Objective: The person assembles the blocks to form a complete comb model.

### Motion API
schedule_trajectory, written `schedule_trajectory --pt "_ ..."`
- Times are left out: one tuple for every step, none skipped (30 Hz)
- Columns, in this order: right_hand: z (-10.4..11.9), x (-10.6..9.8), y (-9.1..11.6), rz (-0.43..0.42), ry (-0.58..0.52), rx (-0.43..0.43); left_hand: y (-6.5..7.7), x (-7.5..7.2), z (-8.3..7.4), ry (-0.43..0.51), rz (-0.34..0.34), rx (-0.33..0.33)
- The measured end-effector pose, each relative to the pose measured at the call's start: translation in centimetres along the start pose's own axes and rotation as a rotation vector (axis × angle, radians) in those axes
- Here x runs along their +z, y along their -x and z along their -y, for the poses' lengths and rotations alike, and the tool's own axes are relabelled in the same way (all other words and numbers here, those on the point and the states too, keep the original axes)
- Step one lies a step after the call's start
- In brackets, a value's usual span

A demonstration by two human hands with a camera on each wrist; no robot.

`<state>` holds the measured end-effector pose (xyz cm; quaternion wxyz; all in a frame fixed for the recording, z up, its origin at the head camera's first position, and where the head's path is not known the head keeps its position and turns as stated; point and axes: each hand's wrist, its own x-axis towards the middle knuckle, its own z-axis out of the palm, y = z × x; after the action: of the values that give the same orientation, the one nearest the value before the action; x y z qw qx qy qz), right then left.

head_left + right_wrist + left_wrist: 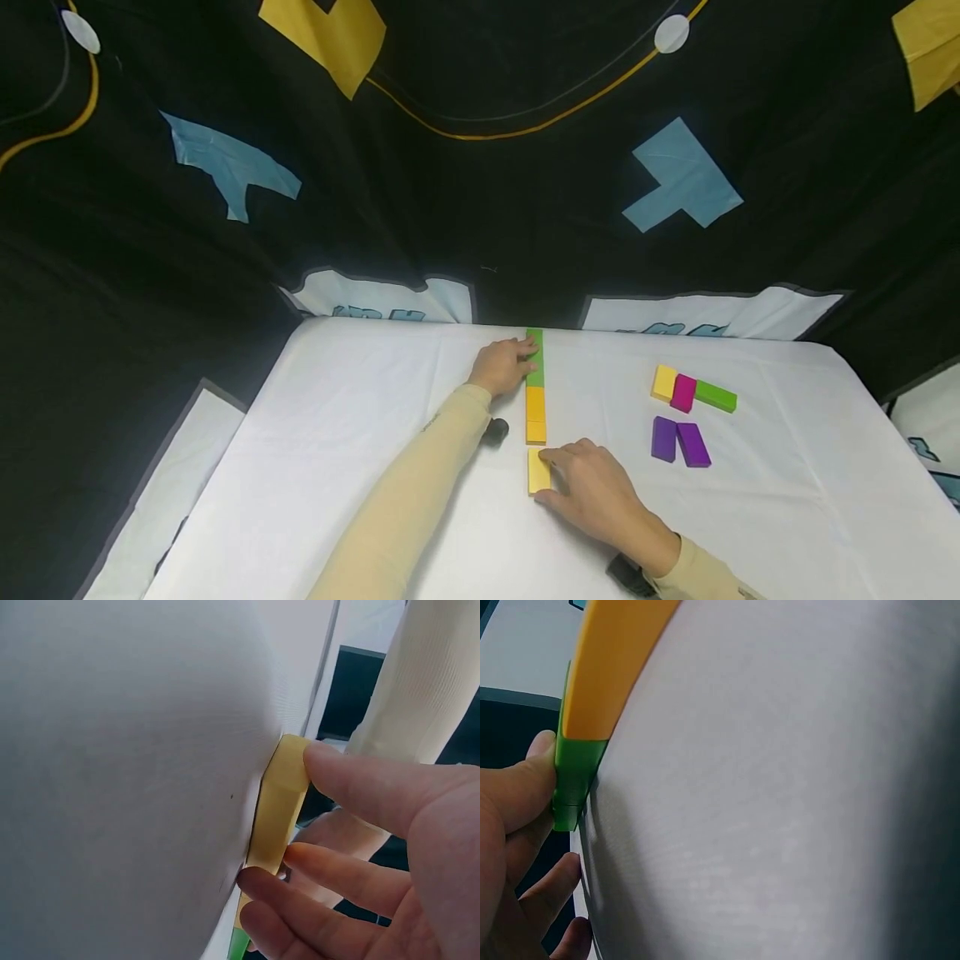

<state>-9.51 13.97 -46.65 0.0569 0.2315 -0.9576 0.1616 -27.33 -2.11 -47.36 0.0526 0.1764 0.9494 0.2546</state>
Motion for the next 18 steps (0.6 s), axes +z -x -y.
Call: schedule_trajectory --pt "0.01 0.0 -0.03 -0.003 0.004 -0.004 0.03 -0.04 0.02 0.002 -0.002 0.001" --pt "0.02 -0.01 -0.08 -0.006 0.006 -0.007 0.05 -0.07 0.03 0.003 -0.001 0.002" --pt "0.05 -0.02 -0.12 -0.007 0.007 -0.009 0.07 -0.09 0.05 0.003 0.0 0.004" --pt "0.05 0.0 -0.15 -0.008 0.008 -0.009 0.09 -0.1 0.05 0.003 0.001 0.005" --pt "0.07 0.02 -0.19 -0.01 0.009 -0.007 0.1 -0.1 0.03 0.003 0.002 0.007" --pt "0.07 0.04 -0.23 -0.01 0.008 -0.006 0.12 -0.1 0.03 0.002 0.002 0.009" --pt "0.08 0.05 -0.27 -0.012 0.007 -0.004 0.14 -0.11 0.03 0.001 0.002 0.009" --pt "0.08 0.07 -0.31 -0.014 0.005 -0.003 0.15 -0.13 0.01 0.0 0.003 0.009" --pt "0.07 0.09 -0.36 -0.016 0.003 -0.001 0.15 -0.13 0.01 -0.001 0.002 0.01" --pt "0.06 0.11 -0.4 -0.018 0.003 0.0 0.14 -0.12 0.01 -0.003 0.001 0.01" --pt "0.06 0.11 -0.46 -0.019 0.001 0.002 0.14 -0.12 0.0 -0.004 0.002 0.009" --pt "0.05 0.1 -0.5 -0.019 -0.001 0.005 0.12 -0.11 0.0 -0.005 0.002 0.009" --pt "0.05 0.1 -0.56 -0.017 -0.003 0.008 0.1 -0.09 0.01 -0.005 0.001 0.009" --pt "0.05 0.08 -0.61 -0.015 -0.006 0.011 0.09 -0.07 0.01 -0.005 0.001 0.009" --pt "0.05 0.07 -0.65 -0.013 -0.008 0.012 0.08 -0.05 0.02 -0.005 0.001 0.009" --pt "0.05 0.05 -0.69 -0.011 -0.009 0.015 0.09 -0.05 0.02 -0.005 0.001 0.009" --pt "0.05 0.04 -0.72 -0.01 -0.012 0.018 0.09 -0.04 0.03 -0.005 0.001 0.01" --pt "0.04 0.04 -0.74 -0.009 -0.013 0.019 0.1 -0.05 0.03 -0.007 0.0 0.011"
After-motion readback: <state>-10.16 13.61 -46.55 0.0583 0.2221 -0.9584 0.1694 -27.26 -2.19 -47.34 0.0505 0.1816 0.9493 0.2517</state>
